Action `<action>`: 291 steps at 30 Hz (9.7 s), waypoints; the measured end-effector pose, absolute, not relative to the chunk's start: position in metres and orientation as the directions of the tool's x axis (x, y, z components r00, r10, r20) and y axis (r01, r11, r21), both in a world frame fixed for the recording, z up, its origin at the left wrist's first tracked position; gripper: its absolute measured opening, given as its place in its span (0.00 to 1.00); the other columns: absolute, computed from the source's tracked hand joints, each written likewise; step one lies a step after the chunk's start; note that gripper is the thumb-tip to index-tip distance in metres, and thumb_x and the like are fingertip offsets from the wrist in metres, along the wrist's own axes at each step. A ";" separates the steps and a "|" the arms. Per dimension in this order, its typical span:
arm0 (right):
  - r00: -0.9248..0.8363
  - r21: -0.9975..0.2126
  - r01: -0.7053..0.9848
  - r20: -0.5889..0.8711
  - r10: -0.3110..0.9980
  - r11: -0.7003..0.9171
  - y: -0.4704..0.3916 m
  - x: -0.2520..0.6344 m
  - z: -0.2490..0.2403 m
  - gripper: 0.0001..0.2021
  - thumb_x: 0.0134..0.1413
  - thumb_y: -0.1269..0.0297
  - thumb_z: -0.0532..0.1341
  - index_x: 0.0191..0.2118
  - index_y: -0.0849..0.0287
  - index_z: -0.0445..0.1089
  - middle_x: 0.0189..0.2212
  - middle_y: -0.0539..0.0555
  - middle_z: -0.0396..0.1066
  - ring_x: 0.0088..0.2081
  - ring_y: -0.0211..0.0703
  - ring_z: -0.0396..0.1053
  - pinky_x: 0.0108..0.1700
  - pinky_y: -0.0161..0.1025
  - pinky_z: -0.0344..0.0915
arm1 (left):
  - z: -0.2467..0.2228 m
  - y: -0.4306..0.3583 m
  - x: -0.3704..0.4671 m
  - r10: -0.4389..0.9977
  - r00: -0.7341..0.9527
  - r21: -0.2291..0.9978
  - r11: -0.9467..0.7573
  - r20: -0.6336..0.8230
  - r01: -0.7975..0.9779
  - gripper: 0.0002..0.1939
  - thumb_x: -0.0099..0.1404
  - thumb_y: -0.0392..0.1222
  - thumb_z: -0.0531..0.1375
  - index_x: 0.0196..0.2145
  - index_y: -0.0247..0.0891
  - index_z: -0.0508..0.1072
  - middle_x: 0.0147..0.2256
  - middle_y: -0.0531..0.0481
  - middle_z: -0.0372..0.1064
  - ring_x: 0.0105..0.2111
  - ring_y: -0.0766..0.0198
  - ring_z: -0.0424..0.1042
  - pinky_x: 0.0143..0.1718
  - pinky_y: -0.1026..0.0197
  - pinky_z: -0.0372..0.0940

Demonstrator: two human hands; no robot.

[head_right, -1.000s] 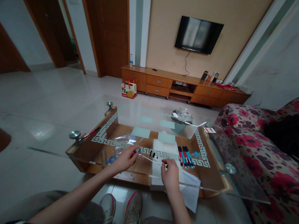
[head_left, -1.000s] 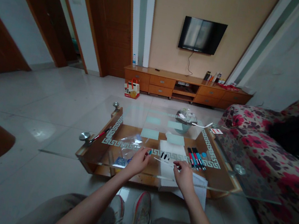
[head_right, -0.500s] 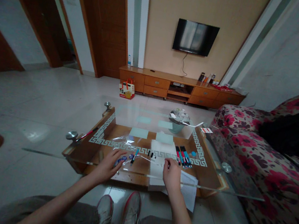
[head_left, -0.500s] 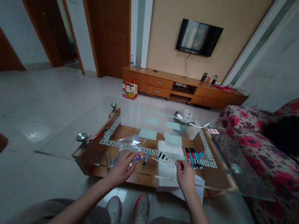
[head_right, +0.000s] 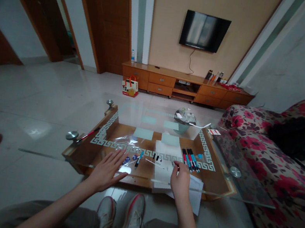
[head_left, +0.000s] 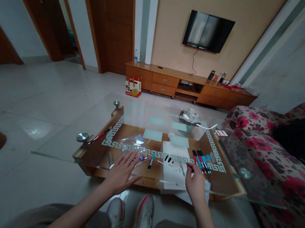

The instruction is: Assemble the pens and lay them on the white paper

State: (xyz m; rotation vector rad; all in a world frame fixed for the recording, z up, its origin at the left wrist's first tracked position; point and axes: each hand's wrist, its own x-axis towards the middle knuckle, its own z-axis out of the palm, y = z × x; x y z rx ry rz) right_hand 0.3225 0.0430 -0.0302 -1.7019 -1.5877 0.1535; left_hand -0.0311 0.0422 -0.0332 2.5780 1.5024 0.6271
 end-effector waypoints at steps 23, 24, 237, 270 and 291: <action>0.002 -0.212 0.977 -0.058 0.998 -0.014 0.016 0.323 -0.033 0.50 0.52 0.38 0.60 0.73 0.56 0.42 0.72 0.61 0.39 0.72 0.61 0.35 0.67 0.65 0.37 | -0.042 0.042 -0.032 0.843 0.460 0.056 -0.492 0.281 0.869 0.41 0.69 0.65 0.50 0.71 0.41 0.47 0.71 0.43 0.42 0.70 0.48 0.41 0.67 0.44 0.43; 0.005 -0.213 0.977 -0.052 0.999 -0.016 0.017 0.323 -0.033 0.49 0.52 0.38 0.60 0.73 0.55 0.42 0.72 0.61 0.39 0.72 0.62 0.35 0.66 0.66 0.38 | -0.042 0.042 -0.031 0.842 0.459 0.058 -0.493 0.283 0.868 0.41 0.69 0.65 0.50 0.71 0.41 0.47 0.71 0.43 0.42 0.70 0.48 0.41 0.67 0.44 0.43; 0.034 -0.992 0.056 0.116 0.993 0.114 0.019 0.274 0.012 0.13 0.48 0.56 0.71 0.36 0.57 0.74 0.32 0.52 0.72 0.32 0.41 0.69 0.35 0.38 0.67 | -0.019 0.028 0.009 0.993 0.105 0.994 -0.055 0.045 0.095 0.15 0.61 0.44 0.65 0.45 0.39 0.80 0.44 0.45 0.77 0.41 0.58 0.75 0.44 0.59 0.68; -0.003 -0.998 -0.041 0.055 0.998 0.055 0.019 0.264 0.003 0.15 0.50 0.55 0.71 0.40 0.58 0.74 0.31 0.51 0.71 0.31 0.40 0.68 0.34 0.37 0.66 | 0.000 0.014 0.015 0.905 0.399 0.921 -0.273 0.148 0.277 0.15 0.69 0.43 0.59 0.50 0.42 0.79 0.39 0.47 0.75 0.38 0.61 0.71 0.39 0.62 0.63; -0.041 -0.991 0.095 0.093 0.995 0.096 0.010 0.253 0.010 0.14 0.49 0.54 0.71 0.35 0.58 0.75 0.31 0.52 0.73 0.33 0.42 0.71 0.36 0.38 0.67 | 0.012 0.012 0.012 0.928 0.329 0.908 -0.282 0.176 0.309 0.10 0.66 0.47 0.63 0.36 0.39 0.80 0.32 0.49 0.73 0.34 0.62 0.70 0.35 0.63 0.60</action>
